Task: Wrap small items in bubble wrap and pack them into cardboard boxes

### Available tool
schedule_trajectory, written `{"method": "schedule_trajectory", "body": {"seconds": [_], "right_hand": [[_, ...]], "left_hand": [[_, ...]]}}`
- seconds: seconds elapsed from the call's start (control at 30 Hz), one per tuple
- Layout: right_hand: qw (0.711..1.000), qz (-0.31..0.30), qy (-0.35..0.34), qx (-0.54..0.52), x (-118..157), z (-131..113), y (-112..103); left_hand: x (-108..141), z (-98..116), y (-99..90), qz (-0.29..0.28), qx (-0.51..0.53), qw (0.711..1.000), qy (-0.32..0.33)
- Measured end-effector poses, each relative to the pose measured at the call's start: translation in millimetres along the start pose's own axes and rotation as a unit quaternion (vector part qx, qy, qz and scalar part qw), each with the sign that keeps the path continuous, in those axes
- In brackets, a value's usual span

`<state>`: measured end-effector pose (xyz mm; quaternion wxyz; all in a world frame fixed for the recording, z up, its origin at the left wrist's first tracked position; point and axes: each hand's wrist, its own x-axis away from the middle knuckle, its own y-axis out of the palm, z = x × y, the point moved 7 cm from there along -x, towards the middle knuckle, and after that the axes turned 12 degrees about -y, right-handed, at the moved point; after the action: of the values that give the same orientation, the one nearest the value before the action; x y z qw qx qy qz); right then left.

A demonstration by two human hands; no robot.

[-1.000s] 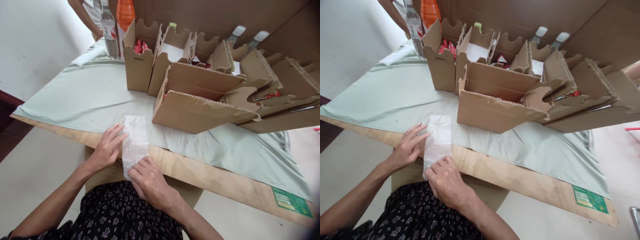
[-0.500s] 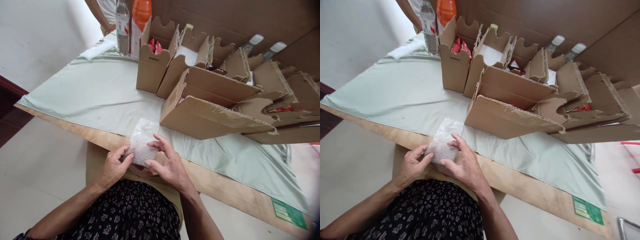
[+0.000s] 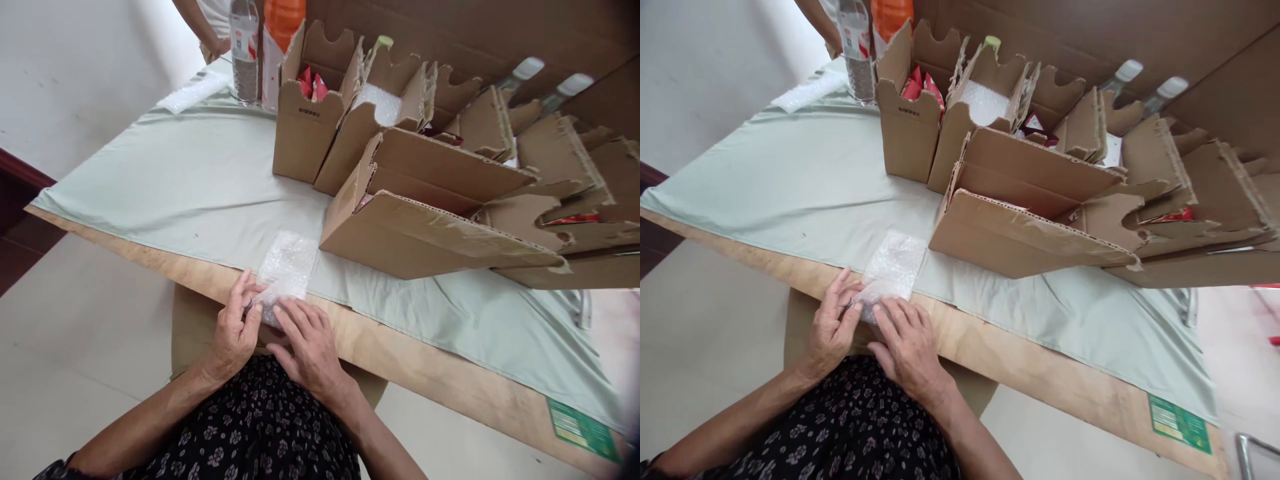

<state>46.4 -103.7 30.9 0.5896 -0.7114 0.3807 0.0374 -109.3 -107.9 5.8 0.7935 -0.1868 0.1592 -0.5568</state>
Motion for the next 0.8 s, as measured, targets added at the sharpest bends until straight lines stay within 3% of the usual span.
{"method": "schedule_trajectory", "body": {"seconds": [0.1,0.2,0.3,0.37,0.47,0.6,0.7,0.8], "right_hand": [[0.999,-0.039,0.013,0.012,0.9,6.3,16.1],[1.000,-0.028,0.013,-0.007,-4.0,11.3,15.0],[0.997,-0.012,0.040,-0.058,-11.1,18.1,5.4],[0.991,-0.014,0.079,-0.108,-14.6,25.7,1.4],[0.982,-0.008,0.132,-0.137,-16.6,36.4,-3.8],[0.992,0.054,0.117,0.010,-18.6,34.9,-22.2],[0.998,-0.007,0.052,0.038,-24.0,27.0,-11.2],[0.998,-0.052,0.031,0.021,-27.7,31.1,2.1]], "left_hand": [[2.4,2.0,-2.9,0.015,-0.013,0.999,0.029],[8.8,13.6,-14.0,0.027,-0.067,0.990,0.123],[16.1,23.0,-17.6,-0.033,-0.133,0.963,0.231],[15.1,22.8,-17.9,-0.066,-0.146,0.951,0.264],[0.3,20.5,-16.9,-0.071,-0.107,0.957,0.259],[-27.8,19.3,-5.6,-0.068,-0.092,0.974,0.195],[-39.2,16.8,-0.1,-0.059,-0.112,0.981,0.149],[-36.2,15.6,-4.8,-0.036,-0.113,0.981,0.157]]}}
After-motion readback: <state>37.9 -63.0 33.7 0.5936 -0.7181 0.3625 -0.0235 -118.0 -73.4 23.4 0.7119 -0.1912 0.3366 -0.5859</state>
